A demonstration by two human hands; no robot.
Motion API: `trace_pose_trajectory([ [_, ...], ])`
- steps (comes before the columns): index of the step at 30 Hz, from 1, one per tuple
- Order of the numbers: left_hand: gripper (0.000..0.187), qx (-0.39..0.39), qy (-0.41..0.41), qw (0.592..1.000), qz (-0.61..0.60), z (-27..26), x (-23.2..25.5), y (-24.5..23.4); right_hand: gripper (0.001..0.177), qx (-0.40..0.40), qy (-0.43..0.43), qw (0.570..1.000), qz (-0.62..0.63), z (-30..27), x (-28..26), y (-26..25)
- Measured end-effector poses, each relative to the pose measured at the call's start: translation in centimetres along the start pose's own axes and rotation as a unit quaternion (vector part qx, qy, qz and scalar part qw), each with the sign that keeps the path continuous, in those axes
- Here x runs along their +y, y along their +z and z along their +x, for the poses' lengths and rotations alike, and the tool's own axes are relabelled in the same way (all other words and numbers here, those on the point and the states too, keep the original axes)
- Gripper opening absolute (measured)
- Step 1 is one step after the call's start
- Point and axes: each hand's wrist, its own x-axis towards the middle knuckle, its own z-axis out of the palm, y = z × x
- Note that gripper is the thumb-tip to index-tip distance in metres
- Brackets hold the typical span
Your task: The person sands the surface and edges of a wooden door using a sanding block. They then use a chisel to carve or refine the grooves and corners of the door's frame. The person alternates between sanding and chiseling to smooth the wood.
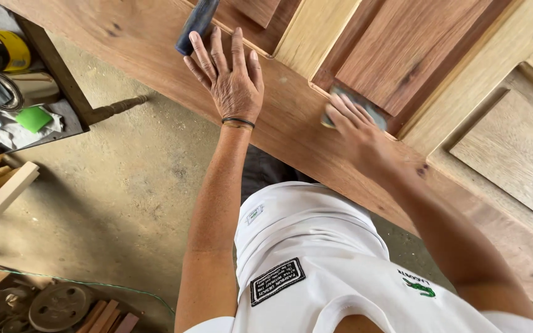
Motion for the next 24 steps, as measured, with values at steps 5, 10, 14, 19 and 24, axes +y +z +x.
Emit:
trace_pose_trajectory([
  [5,0.03,0.008,-0.001,1.0,0.004,-0.2,0.1,0.1,0.045,-0.399,0.423,0.813,0.031,-2.4,-3.1,-9.9],
  [10,0.044,-0.144,0.032,0.983,0.105,-1.8,2.4,2.0,0.042,-0.117,0.315,0.942,0.002,-6.0,0.6,-9.0],
  [14,0.062,-0.323,0.257,0.91,0.032,-6.1,8.9,-0.5,0.042,0.027,0.195,0.981,-0.001,-7.8,1.9,-8.6],
  [19,0.032,-0.314,0.307,0.761,-0.478,-8.6,12.4,-2.1,0.04,0.066,0.3,0.952,0.022,-10.8,2.1,-9.8],
  [24,0.022,-0.208,0.288,0.887,-0.295,-5.0,13.0,-1.2,0.016,0.143,0.276,0.95,-0.007,-12.9,2.8,-9.4],
])
